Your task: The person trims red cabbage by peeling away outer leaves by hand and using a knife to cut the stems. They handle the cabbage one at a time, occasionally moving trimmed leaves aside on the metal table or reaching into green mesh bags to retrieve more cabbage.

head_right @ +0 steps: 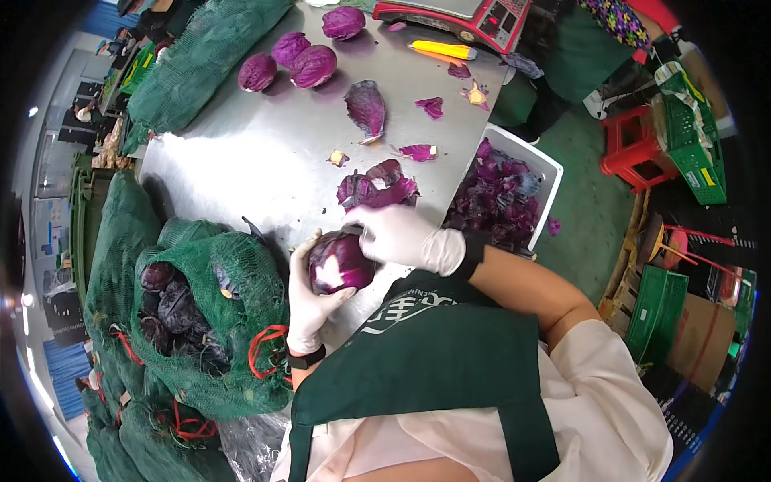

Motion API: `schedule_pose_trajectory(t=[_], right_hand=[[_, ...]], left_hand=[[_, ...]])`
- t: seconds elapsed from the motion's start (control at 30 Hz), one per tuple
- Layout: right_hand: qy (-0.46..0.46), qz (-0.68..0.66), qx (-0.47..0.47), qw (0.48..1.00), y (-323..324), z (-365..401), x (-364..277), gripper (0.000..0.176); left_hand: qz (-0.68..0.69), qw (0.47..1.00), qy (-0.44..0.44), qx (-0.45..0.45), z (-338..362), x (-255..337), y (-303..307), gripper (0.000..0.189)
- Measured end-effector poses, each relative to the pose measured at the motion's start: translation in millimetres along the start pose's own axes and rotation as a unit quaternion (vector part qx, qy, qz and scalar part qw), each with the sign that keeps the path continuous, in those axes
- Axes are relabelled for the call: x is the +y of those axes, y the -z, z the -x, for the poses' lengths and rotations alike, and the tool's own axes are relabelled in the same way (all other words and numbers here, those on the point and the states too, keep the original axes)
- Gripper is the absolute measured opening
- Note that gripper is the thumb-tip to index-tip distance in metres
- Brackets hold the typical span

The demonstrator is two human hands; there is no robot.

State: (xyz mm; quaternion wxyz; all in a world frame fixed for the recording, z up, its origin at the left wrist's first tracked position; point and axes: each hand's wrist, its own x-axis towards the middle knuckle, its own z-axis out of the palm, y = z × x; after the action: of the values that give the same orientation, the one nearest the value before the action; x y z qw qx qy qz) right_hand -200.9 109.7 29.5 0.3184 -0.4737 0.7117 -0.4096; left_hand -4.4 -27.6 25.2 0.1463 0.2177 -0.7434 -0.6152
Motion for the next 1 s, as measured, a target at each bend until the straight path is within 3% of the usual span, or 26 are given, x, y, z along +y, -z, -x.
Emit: schedule_pose_trajectory(t=[0.03,0.07,0.1,0.17,0.23,0.3,0.37,0.43,0.7,0.77,0.83,0.9,0.97,1.0], right_hand=[[0.013,0.009,-0.042,0.999,-10.8,3.1,0.0,0.049],[-0.022,0.06,-0.065,0.996,-15.5,5.1,-6.3,0.062],[-0.014,0.072,-0.039,0.997,-21.2,7.4,-0.8,0.061],[0.009,0.086,-0.033,0.996,-22.0,9.2,7.0,0.067],[0.007,0.09,-0.045,0.995,-16.9,13.3,4.9,0.068],[0.006,0.093,-0.055,0.994,-15.8,15.5,3.7,0.069],[0.015,0.105,-0.027,0.994,-19.6,19.3,4.2,0.078],[0.002,0.128,-0.029,0.991,-25.2,19.1,5.7,0.077],[-0.037,0.208,0.016,0.977,-30.5,-0.3,18.2,0.065],[-0.075,0.2,-0.003,0.977,-18.4,-7.3,7.3,0.055],[-0.081,0.169,0.043,0.981,-7.9,-22.8,22.5,0.04],[-0.118,0.162,0.098,0.975,14.9,-50.5,76.0,0.029],[-0.089,0.09,0.113,0.986,28.2,-62.4,90.1,0.032],[-0.077,0.066,0.103,0.99,31.0,-58.2,88.1,0.033]], left_hand=[[-0.037,0.999,0.026,-0.025,-2.9,-7.2,-0.4,0.097],[0.094,0.994,0.059,-0.018,-4.1,-7.5,-9.3,0.097],[0.094,0.994,0.057,-0.02,-6.1,-8.3,-11.0,0.097],[-0.209,0.977,-0.032,0.026,-4.7,-10.3,-15.1,0.099],[-0.198,0.979,-0.032,0.034,-3.9,-12.4,-23.0,0.097],[-0.061,0.995,0.048,0.061,-3.8,-22.4,-25.9,0.099],[-0.044,0.995,0.06,0.073,-5.3,-19.4,-26.7,0.097],[-0.164,0.984,0.016,0.066,-6.9,-20.0,-24.8,0.088],[-0.283,0.949,0.007,0.137,-24.4,1.5,-54.2,0.077],[-0.267,0.952,0.03,0.147,-26.0,3.6,-55.5,0.077],[-0.272,0.955,0.006,0.115,-22.0,15.8,-61.2,0.077],[-0.348,0.928,-0.075,0.114,-9.6,7.7,-70.8,0.081],[-0.289,0.946,-0.077,0.128,-6.7,-3.5,-60.5,0.083],[-0.206,0.967,-0.014,0.15,-3.5,0.2,-58.5,0.081]])
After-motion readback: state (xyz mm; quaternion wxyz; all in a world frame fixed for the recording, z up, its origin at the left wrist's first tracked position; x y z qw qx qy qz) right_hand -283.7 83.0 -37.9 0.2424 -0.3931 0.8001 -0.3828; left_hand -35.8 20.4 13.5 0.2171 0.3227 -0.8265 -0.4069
